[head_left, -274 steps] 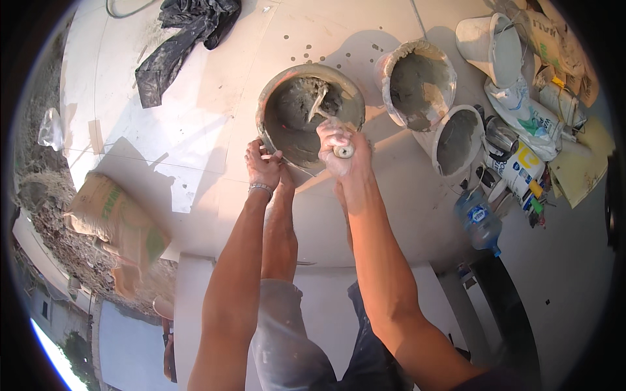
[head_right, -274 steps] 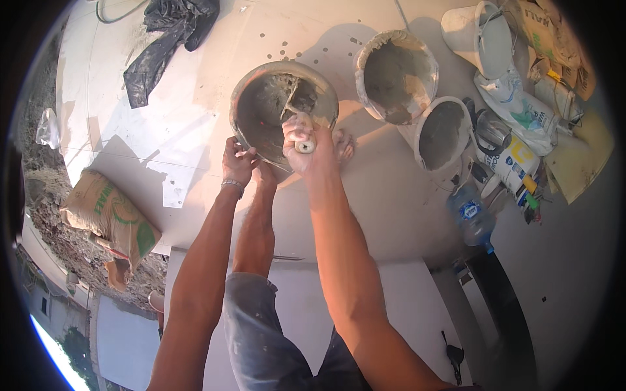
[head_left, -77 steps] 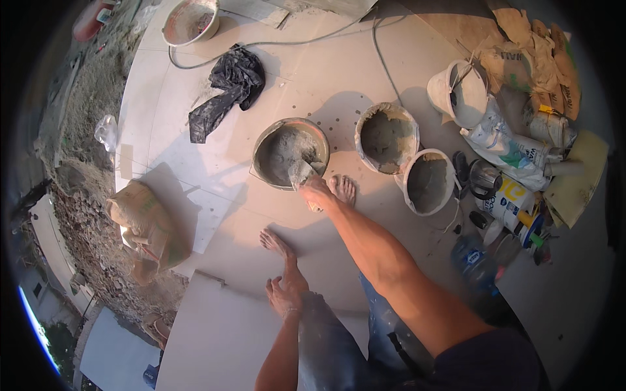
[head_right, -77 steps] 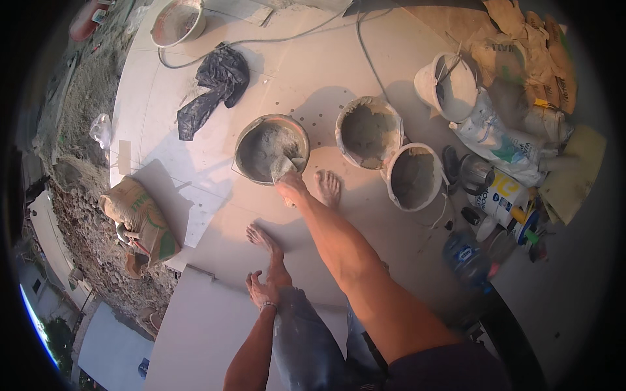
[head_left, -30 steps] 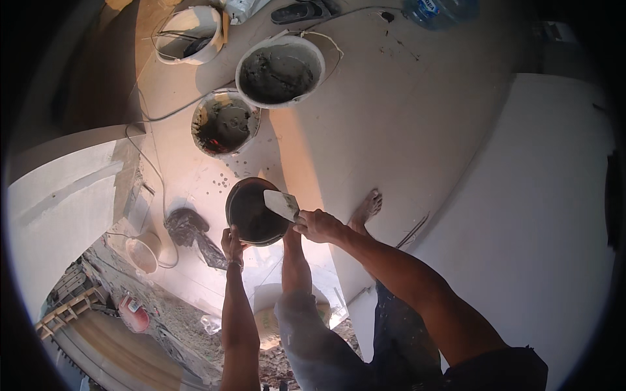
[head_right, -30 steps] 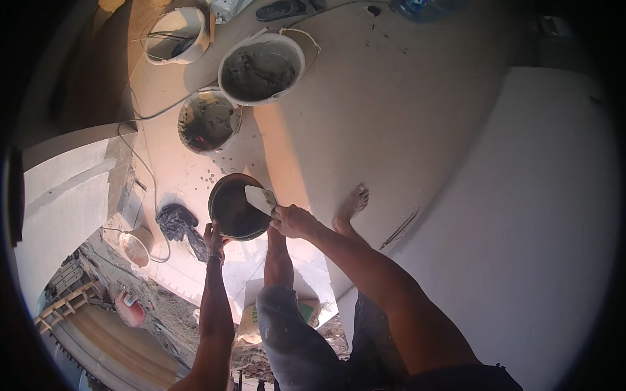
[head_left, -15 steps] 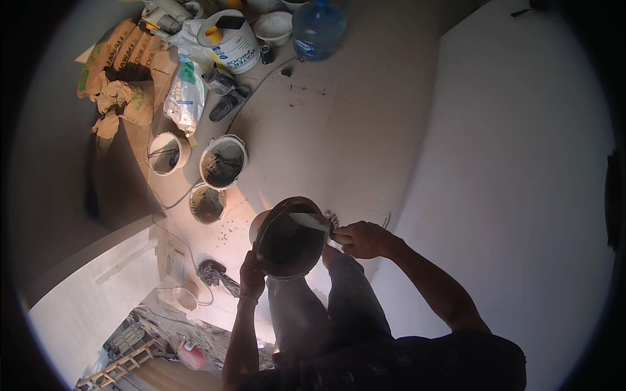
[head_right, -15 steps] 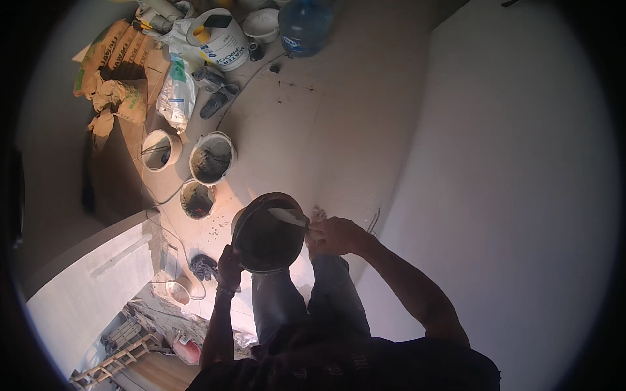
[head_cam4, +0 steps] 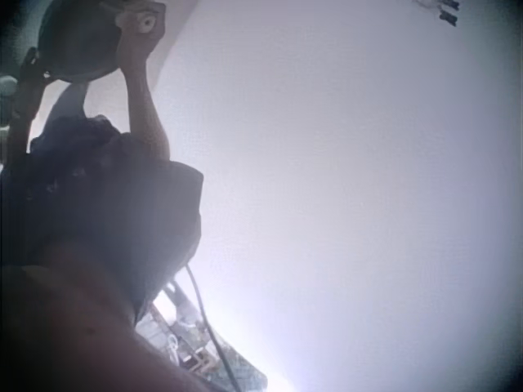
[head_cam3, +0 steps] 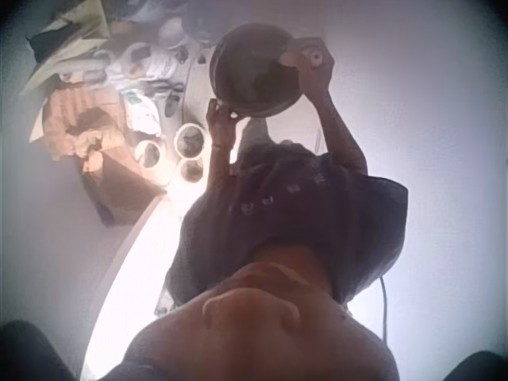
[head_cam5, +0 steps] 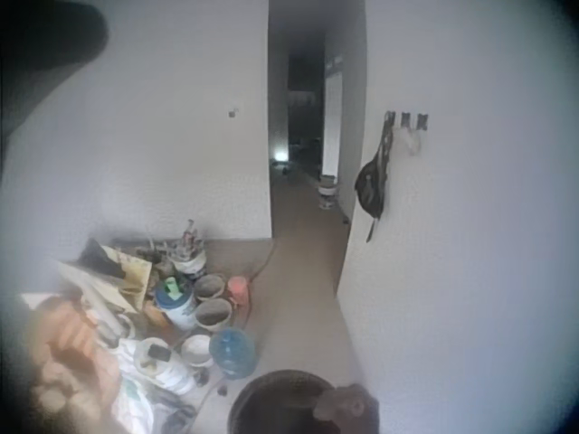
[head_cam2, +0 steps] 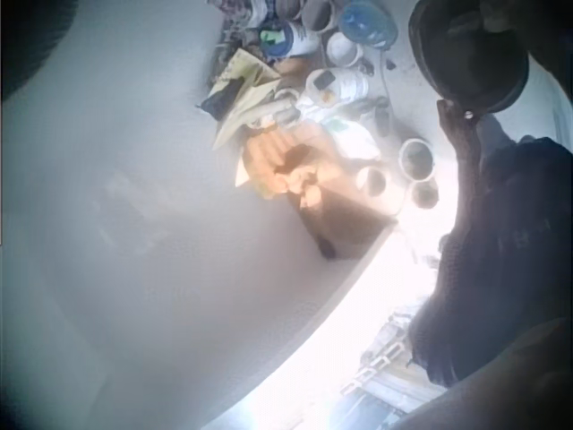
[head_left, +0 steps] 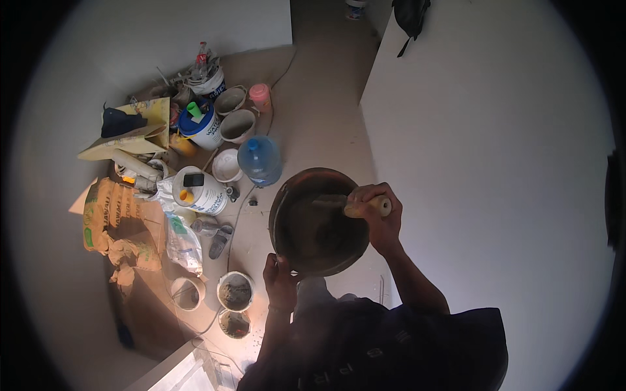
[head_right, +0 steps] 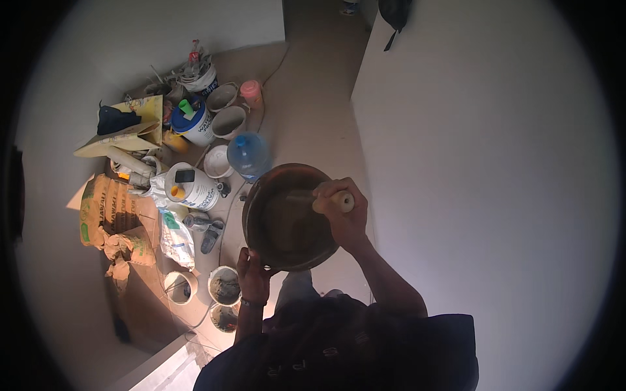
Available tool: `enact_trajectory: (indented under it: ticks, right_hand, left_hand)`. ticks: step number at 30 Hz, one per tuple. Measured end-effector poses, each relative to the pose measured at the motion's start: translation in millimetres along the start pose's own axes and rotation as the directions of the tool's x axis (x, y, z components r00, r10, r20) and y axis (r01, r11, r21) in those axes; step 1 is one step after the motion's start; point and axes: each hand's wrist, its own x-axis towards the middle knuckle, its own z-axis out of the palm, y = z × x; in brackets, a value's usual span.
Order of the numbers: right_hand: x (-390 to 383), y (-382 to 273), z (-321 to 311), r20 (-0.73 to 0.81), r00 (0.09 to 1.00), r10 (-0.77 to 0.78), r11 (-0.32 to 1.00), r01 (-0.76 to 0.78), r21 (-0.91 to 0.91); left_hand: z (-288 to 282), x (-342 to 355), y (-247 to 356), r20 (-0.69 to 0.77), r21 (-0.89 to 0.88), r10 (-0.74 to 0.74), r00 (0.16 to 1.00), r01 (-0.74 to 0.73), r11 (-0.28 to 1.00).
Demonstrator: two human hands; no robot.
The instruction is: The person mixes cement in a bucket using a trowel, then scoops and applies the cement to the floor near a wall using a trowel and a larger flat tool. The person smooths the applied cement along the base of the wall.
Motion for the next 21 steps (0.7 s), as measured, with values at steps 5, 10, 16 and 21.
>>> enact_trajectory:
  ticks: [5, 10, 16, 21]
  right_hand:
    - [132, -17, 19, 0.026, 1.000, 0.006, 0.996, -0.004, -0.090]
    - [254, 5, 7, 0.104, 0.995, -0.013, 0.939, 0.048, -0.339]
    - [405, 41, -17, 0.124, 0.990, -0.060, 0.962, 0.091, -0.257]
    - [526, 92, -13, 0.313, 0.950, -0.023, 0.909, 0.150, -0.389]
  left_hand:
    - [60, 121, 69, 0.200, -0.063, 0.014, 0.980, -0.001, 0.998]
    - [115, 258, 121, 0.377, -0.007, -0.007, 0.926, 0.010, 1.000]
    - [183, 425, 148, 0.344, -0.102, -0.035, 0.938, 0.075, 0.992]
    - [233, 550, 173, 0.377, -0.042, 0.016, 0.926, 0.000, 0.999]
